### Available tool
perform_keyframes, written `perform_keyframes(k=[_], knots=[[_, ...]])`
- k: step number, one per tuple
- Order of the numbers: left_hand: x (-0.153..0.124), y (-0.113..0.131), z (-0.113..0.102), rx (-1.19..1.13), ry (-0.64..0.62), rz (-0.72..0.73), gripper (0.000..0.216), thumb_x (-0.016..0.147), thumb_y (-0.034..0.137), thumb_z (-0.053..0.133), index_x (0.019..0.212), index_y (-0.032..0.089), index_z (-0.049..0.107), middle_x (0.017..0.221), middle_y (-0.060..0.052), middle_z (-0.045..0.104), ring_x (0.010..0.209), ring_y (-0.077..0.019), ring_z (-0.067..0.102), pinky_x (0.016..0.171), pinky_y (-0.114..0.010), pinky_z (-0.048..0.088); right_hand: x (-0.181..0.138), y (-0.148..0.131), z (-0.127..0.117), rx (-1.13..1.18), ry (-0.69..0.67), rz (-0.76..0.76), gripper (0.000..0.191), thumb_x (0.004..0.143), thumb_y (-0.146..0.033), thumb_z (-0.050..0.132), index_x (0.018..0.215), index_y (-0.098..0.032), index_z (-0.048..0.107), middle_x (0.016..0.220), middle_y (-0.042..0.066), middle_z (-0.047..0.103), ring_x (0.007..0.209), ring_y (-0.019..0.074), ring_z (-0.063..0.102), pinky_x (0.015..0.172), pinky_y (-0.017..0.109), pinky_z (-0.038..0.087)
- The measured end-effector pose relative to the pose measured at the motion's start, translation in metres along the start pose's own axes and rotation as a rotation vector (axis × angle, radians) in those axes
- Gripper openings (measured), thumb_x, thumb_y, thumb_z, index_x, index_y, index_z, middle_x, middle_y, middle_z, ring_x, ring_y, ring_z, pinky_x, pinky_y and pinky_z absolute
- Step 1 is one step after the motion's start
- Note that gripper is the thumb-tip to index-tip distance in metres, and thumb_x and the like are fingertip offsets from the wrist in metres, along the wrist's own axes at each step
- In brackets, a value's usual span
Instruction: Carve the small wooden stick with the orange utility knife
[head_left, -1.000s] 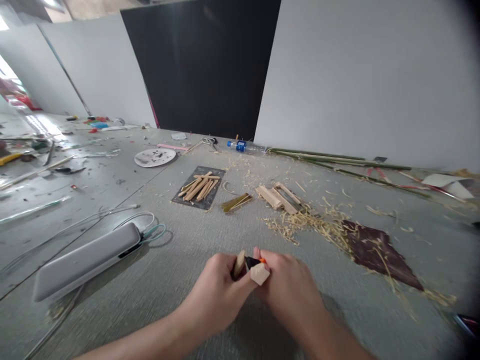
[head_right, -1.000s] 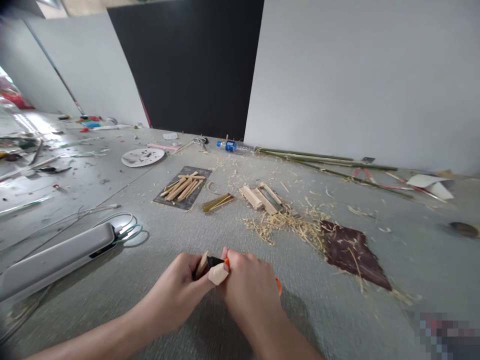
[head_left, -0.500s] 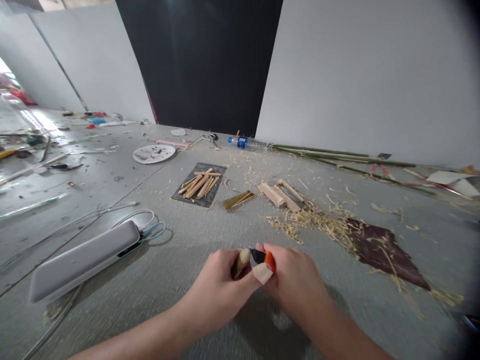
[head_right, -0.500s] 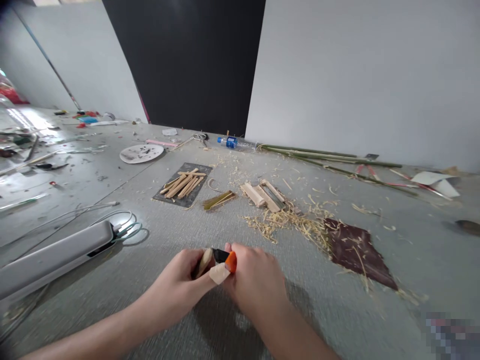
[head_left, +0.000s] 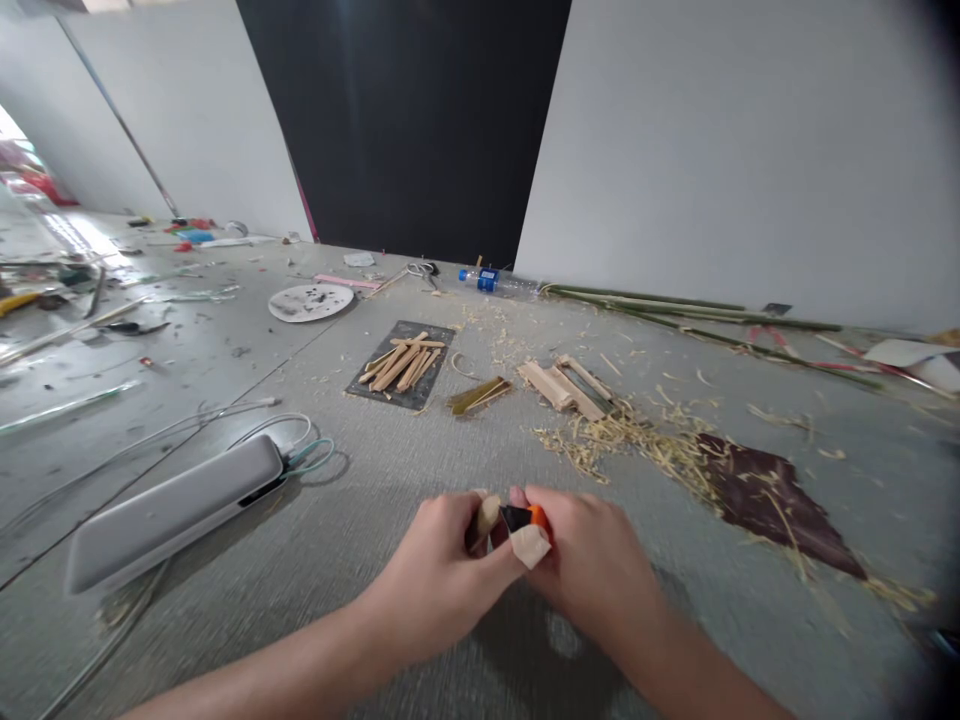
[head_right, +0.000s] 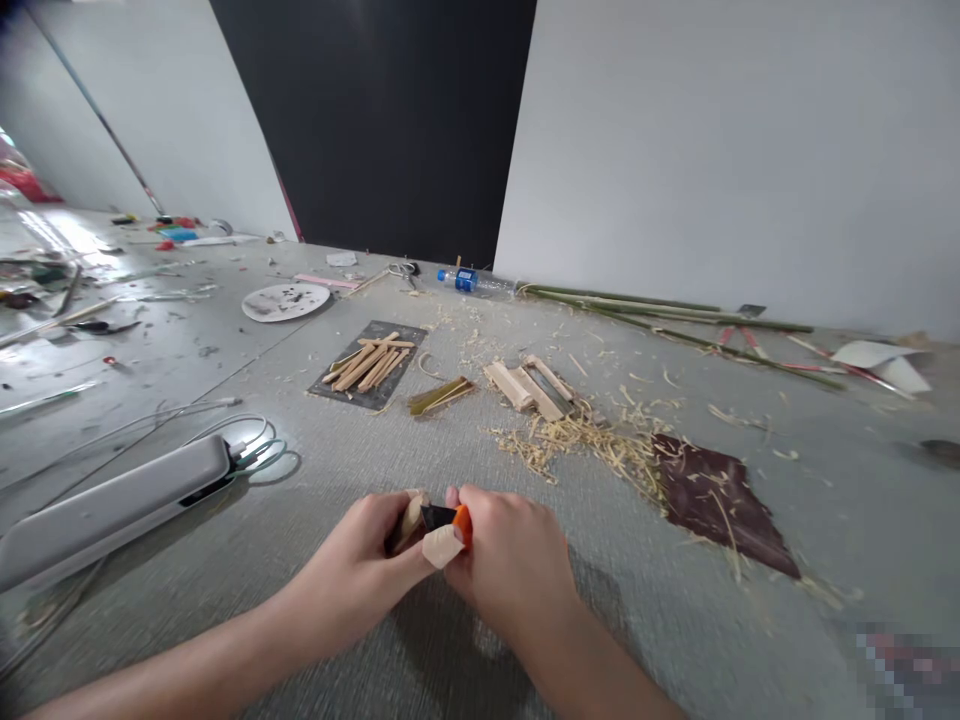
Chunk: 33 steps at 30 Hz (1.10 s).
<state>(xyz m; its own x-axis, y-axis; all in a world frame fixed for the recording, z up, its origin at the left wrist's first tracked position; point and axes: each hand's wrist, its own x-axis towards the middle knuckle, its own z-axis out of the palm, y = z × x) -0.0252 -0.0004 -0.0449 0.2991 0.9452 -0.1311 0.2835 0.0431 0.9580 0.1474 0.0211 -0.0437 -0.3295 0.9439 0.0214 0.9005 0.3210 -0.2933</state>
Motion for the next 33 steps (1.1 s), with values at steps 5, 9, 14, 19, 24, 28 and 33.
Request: perform_keyframes(k=[5,9,14,19,24,28,33], knots=[[0.001,-0.004,0.001,0.081,0.027,0.062,0.041,0.085,0.040,0.073,0.068,0.020,0.041,0.059,0.008,0.035,0.057,-0.0099,0.028,0.051,-0.027,0.021,0.001,0.002,-0.001,0.051,-0.022,-0.025,0.023,0.084,-0.039,0.053,0.073,-0.021,0.061,0.069,0.005,0.071,0.061,0.0184,0.058,0.058,0.030,0.022],[0.000,-0.003,0.000,0.093,0.028,0.068,0.039,0.085,0.041,0.073,0.071,0.021,0.043,0.060,0.008,0.038,0.056,-0.0100,0.030,0.051,-0.026,0.022,0.003,0.003,-0.003,0.076,-0.050,-0.062,0.022,0.083,-0.038,0.054,0.071,-0.021,0.062,0.068,0.004,0.071,0.057,0.0165,0.055,0.057,0.031,0.021],[-0.003,-0.001,-0.001,0.165,0.030,0.095,0.040,0.084,0.043,0.073,0.071,0.021,0.043,0.059,0.008,0.038,0.055,-0.0099,0.030,0.051,-0.026,0.022,0.003,0.001,-0.005,0.106,-0.058,-0.103,0.023,0.083,-0.039,0.054,0.070,-0.021,0.059,0.065,0.003,0.068,0.056,0.0151,0.052,0.056,0.031,0.021],[-0.003,0.001,-0.003,0.269,0.030,0.082,0.041,0.084,0.045,0.073,0.068,0.020,0.044,0.056,0.007,0.037,0.054,-0.0102,0.028,0.051,-0.028,0.020,0.001,-0.002,-0.005,0.124,-0.070,-0.079,0.024,0.084,-0.038,0.053,0.070,-0.021,0.062,0.066,0.004,0.069,0.058,0.0163,0.054,0.058,0.031,0.023],[-0.006,0.003,0.001,0.150,0.041,0.052,0.046,0.088,0.045,0.068,0.064,0.020,0.037,0.059,0.007,0.032,0.058,-0.0103,0.024,0.052,-0.027,0.020,-0.002,-0.006,-0.001,0.107,-0.047,0.035,0.028,0.090,-0.037,0.049,0.073,-0.021,0.065,0.070,0.006,0.071,0.059,0.0179,0.055,0.058,0.031,0.024],[-0.011,0.005,0.017,0.072,-0.050,-0.042,0.052,0.092,0.046,0.062,0.059,0.019,0.032,0.059,0.006,0.024,0.059,-0.0097,0.019,0.050,-0.027,0.016,0.002,-0.005,-0.003,0.027,0.016,0.191,0.017,0.085,-0.026,0.054,0.082,-0.022,0.070,0.072,0.008,0.072,0.059,0.0183,0.056,0.056,0.030,0.024],[-0.008,0.003,0.019,-0.133,-0.138,-0.092,0.056,0.090,0.048,0.065,0.060,0.021,0.026,0.057,0.008,0.018,0.056,-0.0092,0.016,0.048,-0.028,0.014,0.008,0.000,-0.015,-0.044,0.183,0.275,0.017,0.084,-0.022,0.053,0.069,-0.022,0.061,0.061,0.004,0.063,0.052,0.0146,0.045,0.054,0.029,0.024]])
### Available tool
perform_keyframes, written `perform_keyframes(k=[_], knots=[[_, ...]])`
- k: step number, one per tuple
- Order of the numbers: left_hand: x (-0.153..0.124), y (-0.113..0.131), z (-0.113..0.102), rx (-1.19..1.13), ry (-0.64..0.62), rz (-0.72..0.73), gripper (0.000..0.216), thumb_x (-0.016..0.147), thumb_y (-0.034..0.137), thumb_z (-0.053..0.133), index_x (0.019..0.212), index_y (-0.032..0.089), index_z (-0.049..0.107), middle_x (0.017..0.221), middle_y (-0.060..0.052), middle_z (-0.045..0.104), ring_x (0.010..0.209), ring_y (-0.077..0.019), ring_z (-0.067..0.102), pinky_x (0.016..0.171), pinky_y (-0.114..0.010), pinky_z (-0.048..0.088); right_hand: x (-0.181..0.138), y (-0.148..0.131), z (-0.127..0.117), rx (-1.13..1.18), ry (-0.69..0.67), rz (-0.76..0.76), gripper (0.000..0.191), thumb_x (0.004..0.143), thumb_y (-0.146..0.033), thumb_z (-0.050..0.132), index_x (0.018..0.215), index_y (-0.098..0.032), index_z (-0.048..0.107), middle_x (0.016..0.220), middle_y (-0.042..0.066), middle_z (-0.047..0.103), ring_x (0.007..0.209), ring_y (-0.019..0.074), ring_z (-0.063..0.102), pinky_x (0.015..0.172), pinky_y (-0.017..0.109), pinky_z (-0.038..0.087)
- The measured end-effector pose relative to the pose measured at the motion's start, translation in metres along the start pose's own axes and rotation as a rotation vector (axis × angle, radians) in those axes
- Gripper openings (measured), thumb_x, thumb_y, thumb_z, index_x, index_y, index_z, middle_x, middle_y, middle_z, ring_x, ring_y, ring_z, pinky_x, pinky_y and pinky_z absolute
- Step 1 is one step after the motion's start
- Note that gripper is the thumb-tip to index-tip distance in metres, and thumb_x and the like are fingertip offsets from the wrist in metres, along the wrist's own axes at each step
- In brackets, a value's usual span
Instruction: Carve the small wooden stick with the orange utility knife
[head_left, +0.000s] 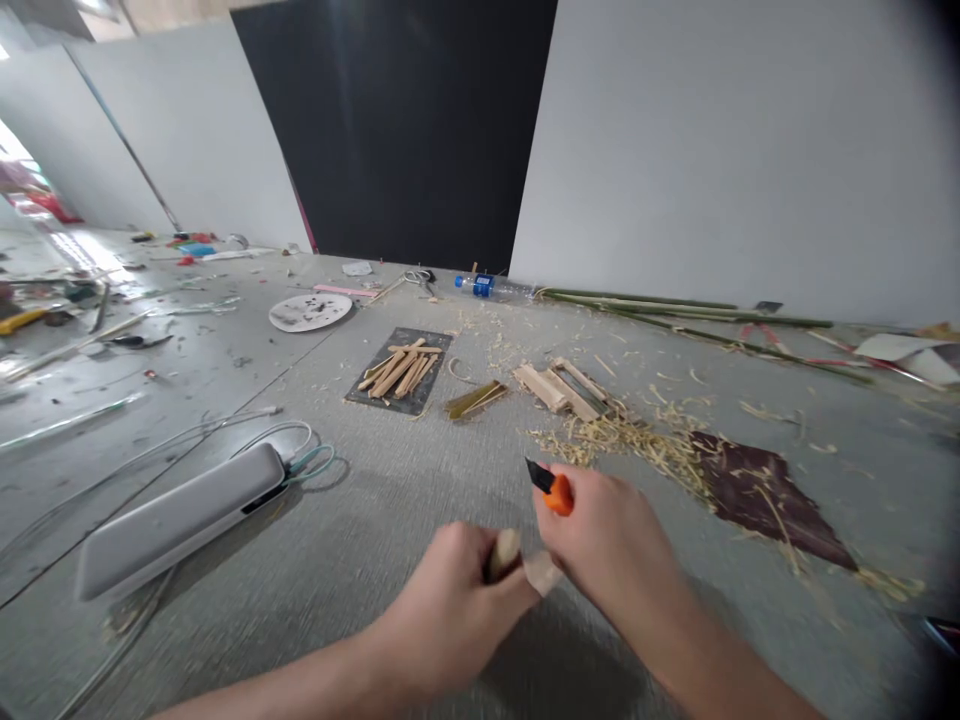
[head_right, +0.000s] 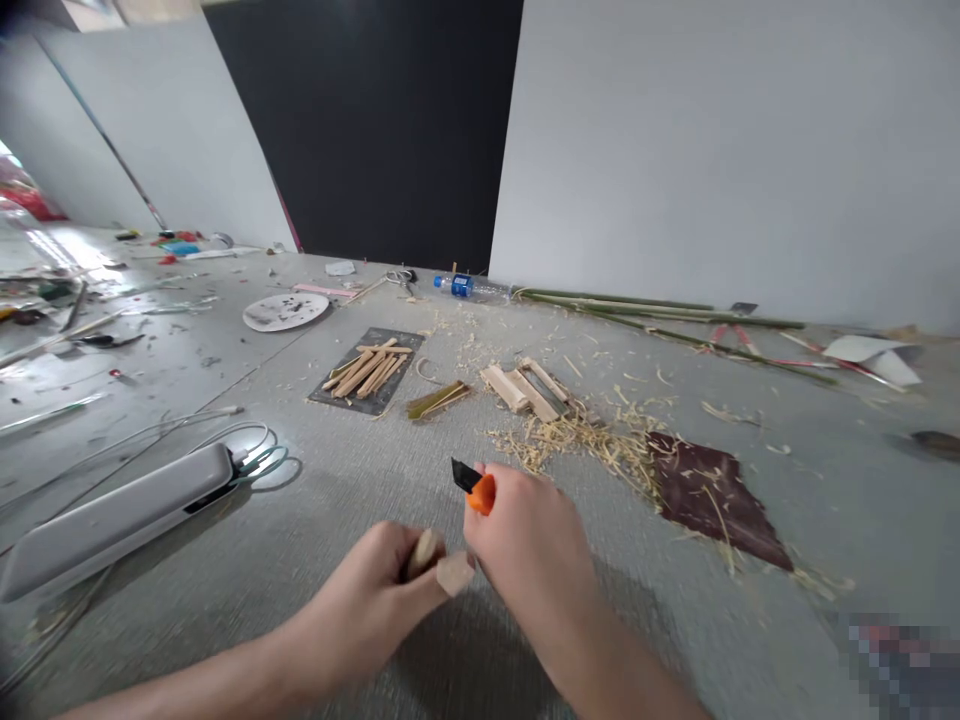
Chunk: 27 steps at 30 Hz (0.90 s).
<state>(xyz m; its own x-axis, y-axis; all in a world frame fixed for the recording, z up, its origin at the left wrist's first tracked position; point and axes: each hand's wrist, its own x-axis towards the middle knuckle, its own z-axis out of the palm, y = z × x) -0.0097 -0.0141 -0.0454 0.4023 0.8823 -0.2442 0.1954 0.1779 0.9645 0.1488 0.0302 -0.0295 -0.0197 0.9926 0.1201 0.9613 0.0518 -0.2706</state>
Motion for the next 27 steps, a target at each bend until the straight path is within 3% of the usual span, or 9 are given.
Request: perform_keyframes(k=[4,10,17,23,27], knots=[[0.004,0.003,-0.015,-0.028,0.106,0.022,0.053,0.088,0.046,0.068,0.063,0.021,0.028,0.059,0.008,0.020,0.057,-0.0091,0.019,0.050,-0.027,0.016,-0.001,0.000,-0.002,0.029,-0.044,-0.039,0.020,0.082,-0.022,0.054,0.062,-0.023,0.050,0.054,-0.001,0.053,0.049,0.0124,0.032,0.052,0.029,0.020],[0.004,0.004,-0.020,-0.021,0.078,0.054,0.048,0.088,0.043,0.069,0.064,0.020,0.034,0.059,0.008,0.024,0.058,-0.0090,0.021,0.050,-0.027,0.017,-0.004,-0.001,0.002,0.065,-0.137,-0.105,0.028,0.080,-0.028,0.060,0.062,-0.023,0.039,0.053,-0.004,0.046,0.050,0.0119,0.029,0.052,0.028,0.018],[0.002,0.008,-0.019,-0.014,0.047,0.050,0.048,0.090,0.044,0.065,0.064,0.021,0.031,0.059,0.008,0.024,0.056,-0.0087,0.023,0.049,-0.026,0.017,-0.005,0.004,0.008,0.173,-0.116,-0.243,0.039,0.092,-0.046,0.052,0.064,-0.023,0.037,0.056,-0.003,0.050,0.054,0.0129,0.033,0.053,0.029,0.020],[0.002,0.010,-0.021,0.007,0.059,0.103,0.048,0.090,0.041,0.066,0.066,0.021,0.030,0.063,0.007,0.024,0.060,-0.0096,0.022,0.051,-0.027,0.018,-0.007,0.002,0.007,0.187,-0.118,-0.320,0.045,0.100,-0.048,0.039,0.063,-0.022,0.038,0.056,-0.002,0.051,0.051,0.0120,0.035,0.055,0.030,0.019],[0.001,0.008,-0.022,0.022,0.020,0.097,0.044,0.090,0.042,0.066,0.068,0.021,0.034,0.065,0.007,0.025,0.060,-0.0100,0.022,0.051,-0.027,0.018,-0.006,0.004,0.008,0.177,-0.112,-0.384,0.043,0.099,-0.045,0.040,0.064,-0.022,0.044,0.057,0.000,0.056,0.051,0.0123,0.040,0.055,0.031,0.019]])
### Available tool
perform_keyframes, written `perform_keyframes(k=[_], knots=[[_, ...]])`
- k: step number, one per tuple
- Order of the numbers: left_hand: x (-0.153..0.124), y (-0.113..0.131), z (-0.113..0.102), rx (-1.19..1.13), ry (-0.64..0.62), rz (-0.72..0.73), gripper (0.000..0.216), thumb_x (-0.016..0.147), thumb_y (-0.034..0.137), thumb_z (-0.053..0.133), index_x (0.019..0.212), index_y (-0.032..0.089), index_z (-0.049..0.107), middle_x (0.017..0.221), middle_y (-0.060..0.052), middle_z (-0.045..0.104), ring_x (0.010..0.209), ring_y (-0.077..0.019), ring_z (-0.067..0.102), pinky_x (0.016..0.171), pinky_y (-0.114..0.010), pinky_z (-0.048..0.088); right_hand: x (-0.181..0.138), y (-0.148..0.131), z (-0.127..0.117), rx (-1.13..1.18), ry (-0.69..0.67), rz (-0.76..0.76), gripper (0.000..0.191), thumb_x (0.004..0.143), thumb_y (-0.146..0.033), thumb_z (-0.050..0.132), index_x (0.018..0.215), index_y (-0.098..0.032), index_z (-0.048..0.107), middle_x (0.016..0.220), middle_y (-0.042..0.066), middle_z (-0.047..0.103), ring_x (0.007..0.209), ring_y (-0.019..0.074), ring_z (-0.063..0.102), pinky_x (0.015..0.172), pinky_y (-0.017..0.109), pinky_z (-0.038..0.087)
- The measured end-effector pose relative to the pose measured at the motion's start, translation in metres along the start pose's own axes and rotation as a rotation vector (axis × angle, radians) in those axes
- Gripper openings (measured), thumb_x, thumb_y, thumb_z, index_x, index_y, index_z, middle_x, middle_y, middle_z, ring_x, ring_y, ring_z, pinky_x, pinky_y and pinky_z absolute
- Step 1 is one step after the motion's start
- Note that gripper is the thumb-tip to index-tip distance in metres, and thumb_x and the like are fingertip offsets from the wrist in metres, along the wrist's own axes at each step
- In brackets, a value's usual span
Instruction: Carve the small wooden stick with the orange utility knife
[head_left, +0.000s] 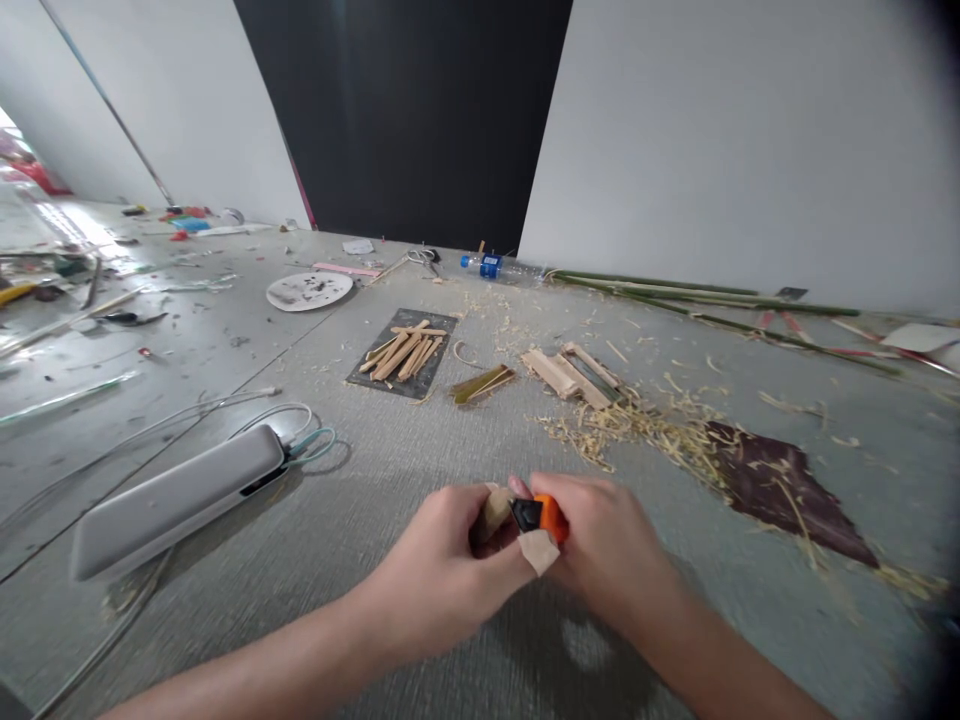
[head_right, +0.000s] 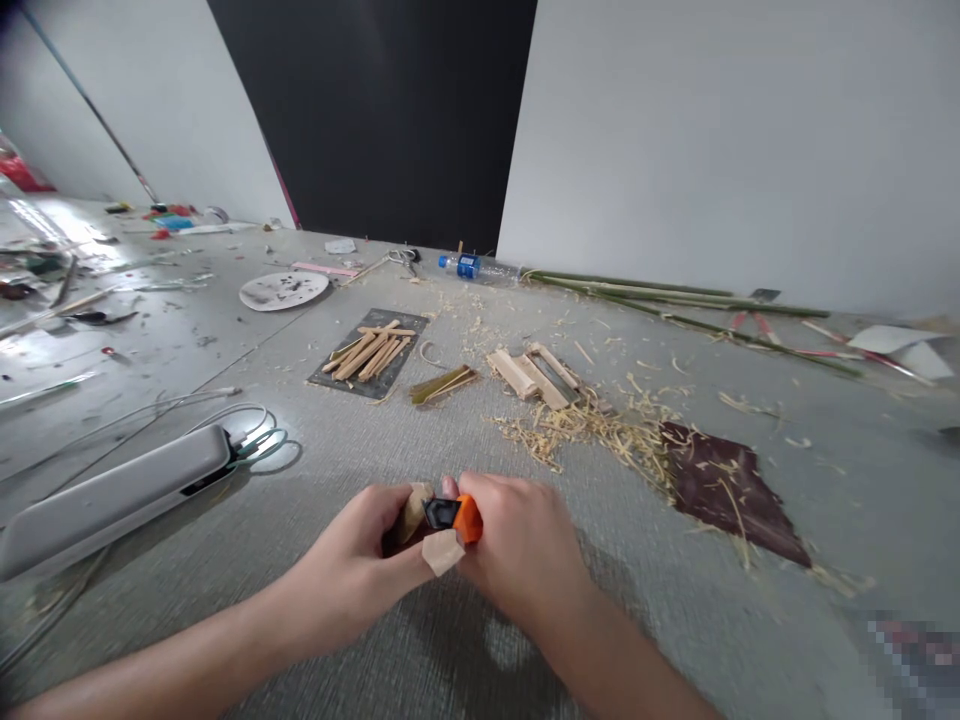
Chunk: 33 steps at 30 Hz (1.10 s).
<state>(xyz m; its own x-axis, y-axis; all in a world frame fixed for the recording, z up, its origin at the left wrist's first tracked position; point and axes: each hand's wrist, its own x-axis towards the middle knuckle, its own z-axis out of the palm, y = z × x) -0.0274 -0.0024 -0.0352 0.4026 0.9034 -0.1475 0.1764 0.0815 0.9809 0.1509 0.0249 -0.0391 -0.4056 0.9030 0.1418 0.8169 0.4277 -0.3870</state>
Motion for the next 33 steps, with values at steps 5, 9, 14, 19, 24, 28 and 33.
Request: perform_keyframes(k=[5,9,14,19,24,28,33], knots=[[-0.001,-0.003,0.002,0.044,0.025,0.020,0.044,0.086,0.041,0.073,0.069,0.020,0.038,0.066,0.007,0.029,0.062,-0.0104,0.023,0.052,-0.027,0.019,0.000,0.002,0.002,0.011,-0.020,-0.033,0.041,0.096,-0.048,0.044,0.065,-0.022,0.048,0.058,0.001,0.061,0.051,0.0132,0.048,0.055,0.031,0.020],[-0.001,-0.003,0.003,0.071,0.029,0.020,0.047,0.085,0.043,0.073,0.067,0.020,0.036,0.065,0.007,0.027,0.062,-0.0104,0.022,0.052,-0.027,0.018,0.000,-0.001,0.000,-0.013,-0.038,-0.019,0.041,0.097,-0.046,0.041,0.064,-0.022,0.049,0.059,0.002,0.064,0.052,0.0139,0.050,0.055,0.031,0.019],[-0.001,-0.004,0.003,0.122,0.050,0.022,0.049,0.084,0.043,0.075,0.066,0.020,0.036,0.063,0.007,0.028,0.060,-0.0099,0.022,0.051,-0.026,0.018,-0.001,-0.004,-0.004,-0.051,-0.072,-0.017,0.041,0.096,-0.047,0.038,0.066,-0.022,0.051,0.060,0.002,0.064,0.053,0.0148,0.050,0.056,0.031,0.019],[-0.002,-0.006,0.004,0.181,0.090,0.014,0.055,0.080,0.043,0.078,0.061,0.020,0.032,0.059,0.007,0.026,0.059,-0.0095,0.021,0.049,-0.027,0.017,-0.004,-0.003,-0.002,-0.110,-0.100,0.025,0.042,0.098,-0.044,0.035,0.067,-0.022,0.054,0.060,0.002,0.063,0.053,0.0151,0.045,0.057,0.032,0.018],[-0.005,-0.006,0.018,0.054,0.069,-0.015,0.057,0.088,0.044,0.069,0.058,0.021,0.027,0.057,0.007,0.023,0.057,-0.0087,0.018,0.048,-0.027,0.015,-0.002,-0.007,0.002,-0.132,-0.037,0.187,0.044,0.100,-0.043,0.032,0.068,-0.022,0.053,0.059,0.003,0.060,0.052,0.0145,0.037,0.056,0.031,0.017],[-0.004,-0.007,0.027,-0.033,-0.030,-0.071,0.058,0.094,0.047,0.060,0.057,0.021,0.023,0.054,0.008,0.020,0.053,-0.0079,0.015,0.047,-0.027,0.014,0.002,-0.010,-0.002,-0.149,0.046,0.355,0.037,0.096,-0.037,0.040,0.063,-0.022,0.047,0.055,0.000,0.050,0.052,0.0135,0.024,0.055,0.031,0.017],[0.003,-0.006,0.012,-0.158,0.056,-0.108,0.061,0.085,0.054,0.070,0.058,0.021,0.027,0.052,0.010,0.019,0.050,-0.0068,0.015,0.045,-0.024,0.013,0.001,-0.007,-0.007,-0.077,0.008,0.268,0.035,0.090,-0.041,0.052,0.062,-0.022,0.041,0.054,-0.003,0.046,0.055,0.0128,0.022,0.056,0.030,0.018]])
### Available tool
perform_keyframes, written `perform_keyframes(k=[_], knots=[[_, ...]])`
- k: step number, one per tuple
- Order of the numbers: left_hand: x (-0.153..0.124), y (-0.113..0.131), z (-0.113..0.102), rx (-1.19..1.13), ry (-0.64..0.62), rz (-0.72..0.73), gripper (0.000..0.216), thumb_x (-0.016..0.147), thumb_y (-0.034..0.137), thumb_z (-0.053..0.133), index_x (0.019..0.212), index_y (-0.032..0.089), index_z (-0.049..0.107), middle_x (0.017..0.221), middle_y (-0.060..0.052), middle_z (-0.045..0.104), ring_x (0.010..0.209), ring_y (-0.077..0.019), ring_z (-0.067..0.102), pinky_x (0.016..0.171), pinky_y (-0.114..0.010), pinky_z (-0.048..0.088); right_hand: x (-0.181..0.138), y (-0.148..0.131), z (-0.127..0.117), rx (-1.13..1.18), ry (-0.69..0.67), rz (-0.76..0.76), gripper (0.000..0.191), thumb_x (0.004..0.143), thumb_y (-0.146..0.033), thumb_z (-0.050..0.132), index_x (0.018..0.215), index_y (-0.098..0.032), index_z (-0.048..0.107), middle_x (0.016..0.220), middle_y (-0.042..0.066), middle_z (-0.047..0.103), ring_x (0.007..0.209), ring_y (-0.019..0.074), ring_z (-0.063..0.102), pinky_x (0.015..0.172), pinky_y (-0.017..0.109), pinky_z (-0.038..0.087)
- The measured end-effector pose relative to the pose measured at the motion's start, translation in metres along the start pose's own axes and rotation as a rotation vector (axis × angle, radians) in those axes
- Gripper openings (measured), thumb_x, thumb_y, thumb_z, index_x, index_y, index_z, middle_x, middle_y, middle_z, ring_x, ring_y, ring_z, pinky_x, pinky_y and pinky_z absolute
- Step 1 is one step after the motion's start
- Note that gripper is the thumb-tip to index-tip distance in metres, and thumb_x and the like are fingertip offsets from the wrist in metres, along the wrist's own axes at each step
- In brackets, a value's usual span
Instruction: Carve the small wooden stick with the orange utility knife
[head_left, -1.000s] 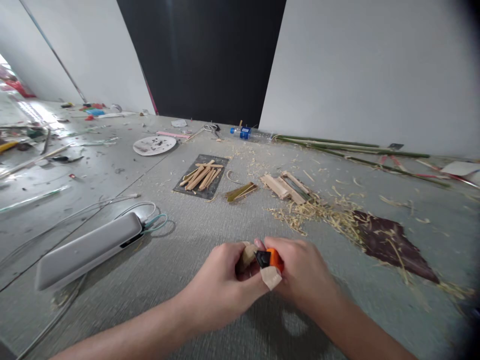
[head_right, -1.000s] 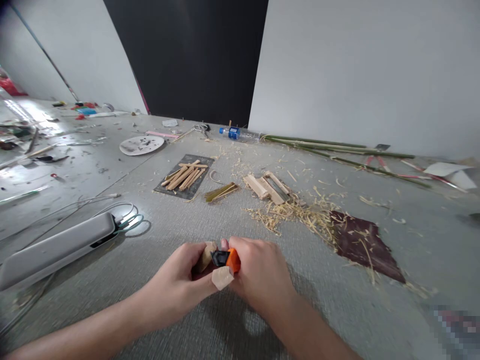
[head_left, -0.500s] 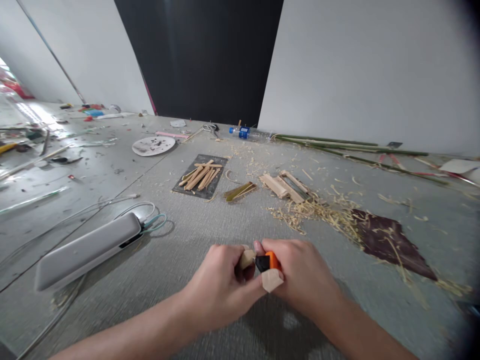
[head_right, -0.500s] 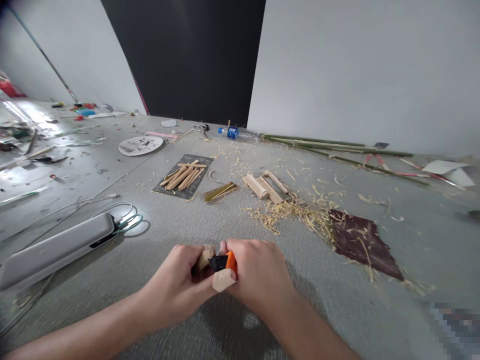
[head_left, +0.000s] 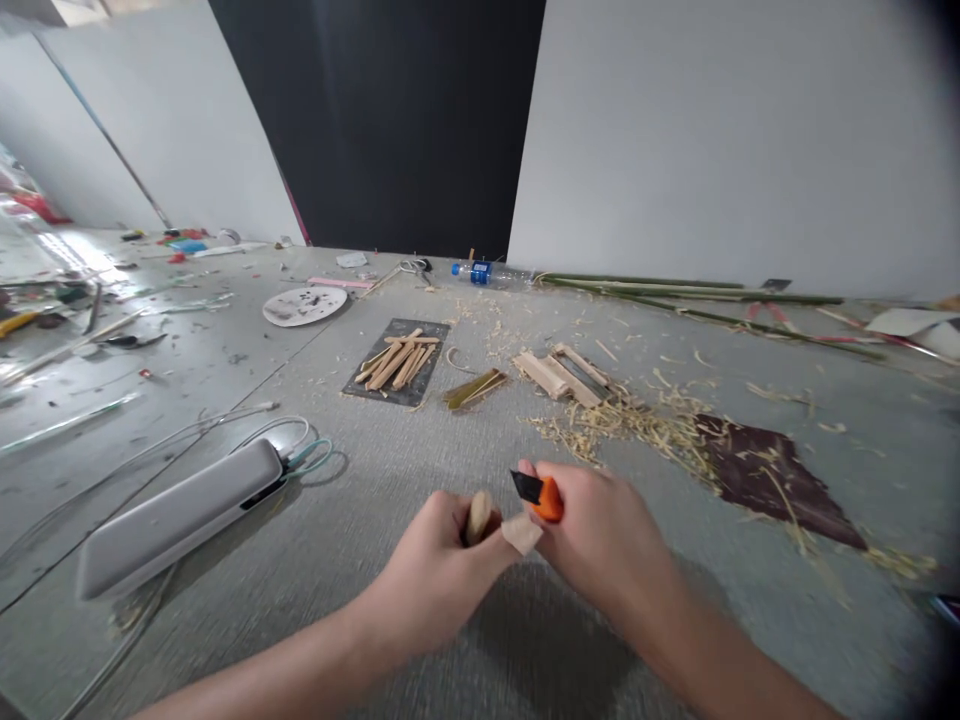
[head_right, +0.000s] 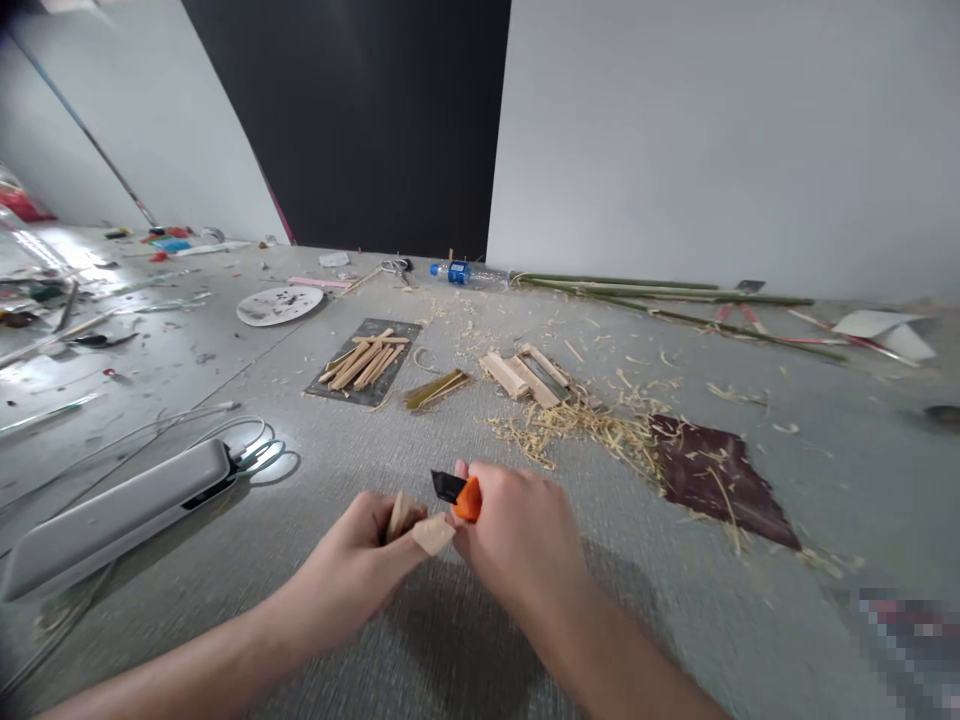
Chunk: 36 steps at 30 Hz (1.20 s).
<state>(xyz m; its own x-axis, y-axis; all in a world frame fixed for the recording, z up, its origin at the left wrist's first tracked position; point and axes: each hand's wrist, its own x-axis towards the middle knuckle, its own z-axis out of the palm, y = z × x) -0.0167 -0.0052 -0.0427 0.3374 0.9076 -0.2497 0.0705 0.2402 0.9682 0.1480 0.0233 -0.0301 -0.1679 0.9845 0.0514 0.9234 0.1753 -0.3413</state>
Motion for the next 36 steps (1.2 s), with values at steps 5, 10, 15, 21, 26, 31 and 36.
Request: perform_keyframes(k=[5,10,15,21,26,31,36], knots=[[-0.002,0.006,-0.008,-0.016,-0.011,-0.033,0.056,0.080,0.050,0.077,0.059,0.020,0.034,0.051,0.010,0.025,0.049,-0.0059,0.018,0.044,-0.022,0.014,-0.003,0.002,0.006,0.046,-0.003,-0.126,0.046,0.099,-0.051,0.037,0.063,-0.022,0.041,0.054,-0.001,0.050,0.052,0.0127,0.027,0.056,0.031,0.017],[-0.005,0.008,-0.008,0.003,-0.064,-0.002,0.056,0.079,0.044,0.079,0.059,0.020,0.033,0.054,0.009,0.025,0.053,-0.0071,0.018,0.045,-0.024,0.013,-0.005,0.000,0.007,0.072,0.012,-0.220,0.051,0.101,-0.054,0.031,0.064,-0.022,0.043,0.054,0.000,0.052,0.051,0.0128,0.033,0.056,0.031,0.017],[-0.004,0.006,-0.008,-0.002,-0.121,0.023,0.056,0.082,0.043,0.077,0.060,0.021,0.030,0.056,0.009,0.022,0.054,-0.0075,0.014,0.045,-0.026,0.011,-0.005,0.000,0.005,0.039,-0.015,-0.266,0.049,0.101,-0.052,0.029,0.066,-0.022,0.045,0.057,0.000,0.055,0.052,0.0134,0.036,0.056,0.031,0.016],[-0.005,0.005,-0.007,0.049,-0.124,0.033,0.059,0.083,0.044,0.077,0.060,0.021,0.027,0.058,0.008,0.020,0.055,-0.0079,0.015,0.047,-0.027,0.011,-0.005,0.000,0.003,0.004,-0.053,-0.292,0.042,0.096,-0.047,0.036,0.064,-0.022,0.044,0.055,0.000,0.054,0.052,0.0131,0.035,0.056,0.031,0.015],[-0.007,0.001,-0.004,0.075,-0.095,0.057,0.061,0.080,0.043,0.079,0.057,0.021,0.027,0.056,0.008,0.021,0.054,-0.0075,0.016,0.046,-0.027,0.011,-0.005,-0.001,0.000,0.007,-0.100,-0.295,0.027,0.085,-0.039,0.052,0.065,-0.022,0.050,0.057,-0.002,0.058,0.052,0.0124,0.035,0.055,0.030,0.016],[-0.011,-0.003,0.001,0.110,-0.080,0.059,0.062,0.081,0.047,0.078,0.057,0.021,0.027,0.055,0.008,0.020,0.053,-0.0073,0.016,0.046,-0.027,0.011,-0.007,-0.002,-0.003,0.017,-0.127,-0.312,0.018,0.084,-0.033,0.054,0.069,-0.023,0.058,0.060,-0.002,0.064,0.054,0.0135,0.045,0.055,0.029,0.019],[-0.012,-0.011,0.017,0.060,0.041,0.078,0.063,0.091,0.056,0.063,0.056,0.022,0.024,0.052,0.009,0.020,0.051,-0.0071,0.013,0.045,-0.025,0.013,-0.005,-0.007,0.001,-0.078,-0.043,-0.076,0.019,0.087,-0.027,0.054,0.074,-0.022,0.067,0.064,0.003,0.069,0.053,0.0160,0.054,0.054,0.031,0.021]])
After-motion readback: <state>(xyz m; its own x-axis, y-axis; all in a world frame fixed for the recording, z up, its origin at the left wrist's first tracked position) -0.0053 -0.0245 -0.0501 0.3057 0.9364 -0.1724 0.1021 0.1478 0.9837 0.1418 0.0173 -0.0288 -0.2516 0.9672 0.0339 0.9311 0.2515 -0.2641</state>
